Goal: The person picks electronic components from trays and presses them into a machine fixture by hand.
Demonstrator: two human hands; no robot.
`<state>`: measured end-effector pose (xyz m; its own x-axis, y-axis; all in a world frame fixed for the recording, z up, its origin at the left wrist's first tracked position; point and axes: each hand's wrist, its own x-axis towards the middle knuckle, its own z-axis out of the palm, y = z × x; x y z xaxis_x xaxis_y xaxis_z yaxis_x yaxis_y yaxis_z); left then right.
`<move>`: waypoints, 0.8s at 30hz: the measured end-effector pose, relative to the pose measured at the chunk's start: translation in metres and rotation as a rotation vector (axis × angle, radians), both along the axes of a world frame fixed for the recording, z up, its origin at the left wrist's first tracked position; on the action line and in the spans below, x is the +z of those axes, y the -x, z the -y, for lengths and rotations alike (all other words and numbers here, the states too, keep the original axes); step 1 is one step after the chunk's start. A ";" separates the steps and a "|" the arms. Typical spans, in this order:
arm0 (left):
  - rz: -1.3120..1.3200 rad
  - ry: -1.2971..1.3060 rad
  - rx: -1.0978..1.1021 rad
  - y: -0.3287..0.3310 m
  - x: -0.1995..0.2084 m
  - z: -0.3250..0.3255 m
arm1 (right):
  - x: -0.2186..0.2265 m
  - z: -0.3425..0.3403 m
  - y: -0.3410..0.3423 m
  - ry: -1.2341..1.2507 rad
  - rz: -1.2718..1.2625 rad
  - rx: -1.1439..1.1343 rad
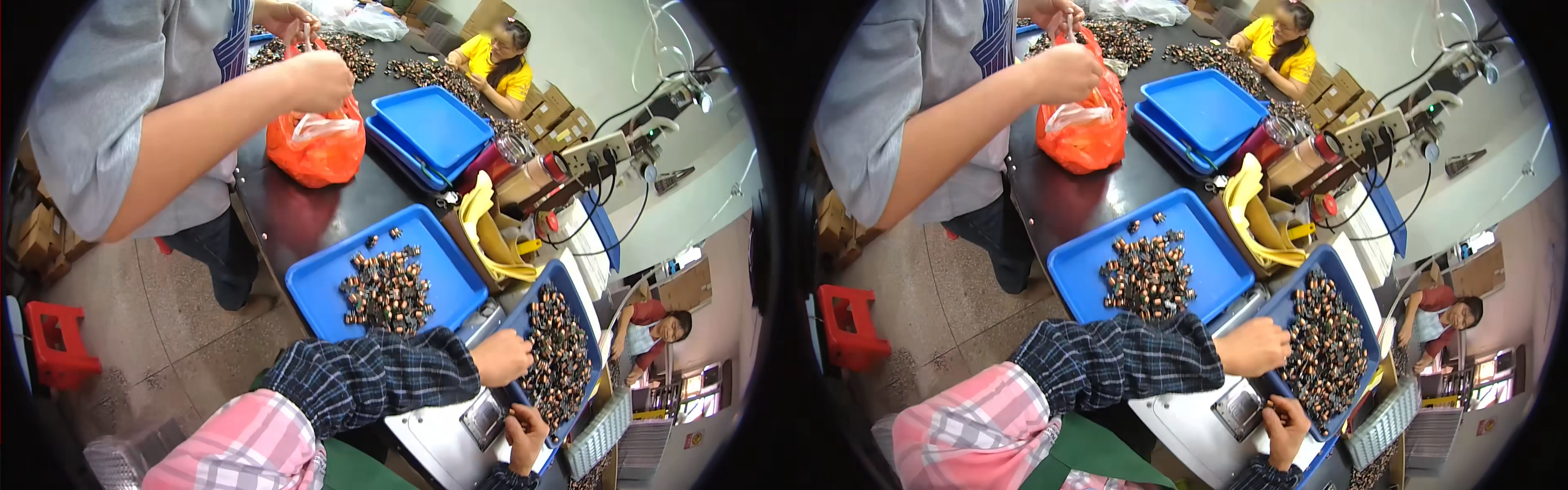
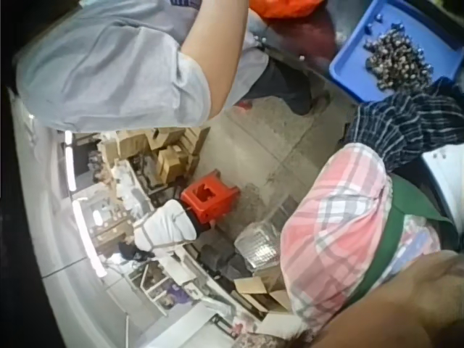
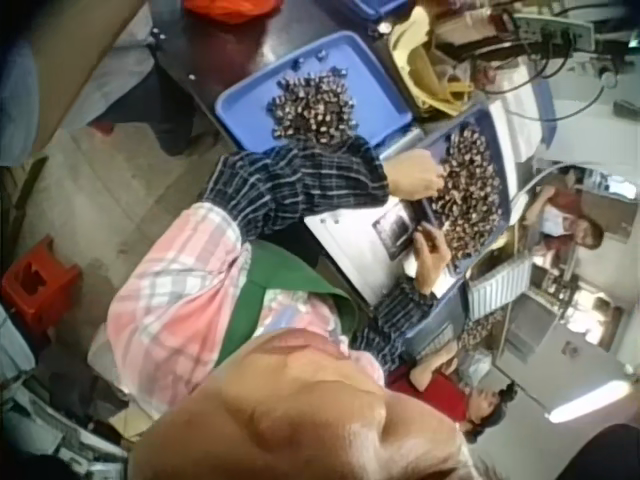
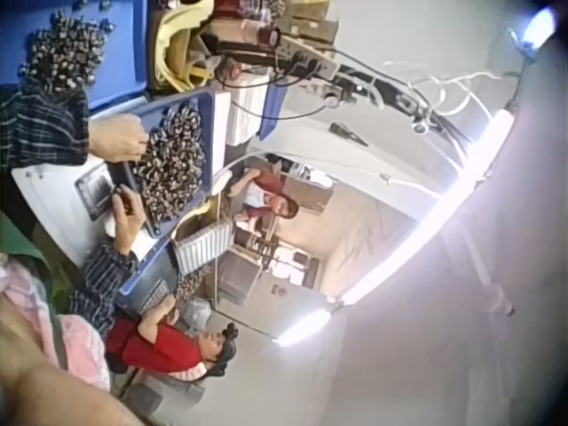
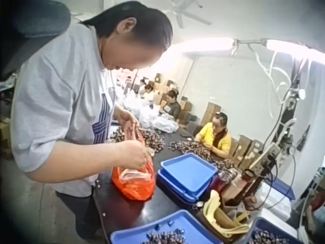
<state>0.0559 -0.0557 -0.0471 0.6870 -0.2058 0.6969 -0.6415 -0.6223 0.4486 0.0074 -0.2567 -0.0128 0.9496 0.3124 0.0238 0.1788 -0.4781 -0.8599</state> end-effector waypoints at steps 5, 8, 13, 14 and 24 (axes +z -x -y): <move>0.002 -0.013 -0.003 0.004 0.000 0.000 | -0.003 0.012 0.001 0.141 -0.057 -0.023; -0.045 0.041 -0.063 0.003 -0.002 0.001 | 0.001 -0.005 0.007 0.103 0.016 -0.093; -0.074 0.118 -0.097 0.003 -0.001 0.000 | 0.006 -0.021 0.009 0.141 0.044 -0.180; -0.089 0.102 -0.102 0.002 -0.001 -0.001 | 0.005 -0.022 0.008 0.144 0.055 -0.189; -0.115 0.140 -0.143 0.000 -0.001 -0.002 | 0.007 -0.028 0.010 0.142 0.052 -0.192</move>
<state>0.0559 -0.0538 -0.0483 0.7342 -0.2141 0.6442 -0.6585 -0.4554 0.5992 -0.0024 -0.2282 -0.0062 0.9906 0.1300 0.0424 0.1149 -0.6231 -0.7736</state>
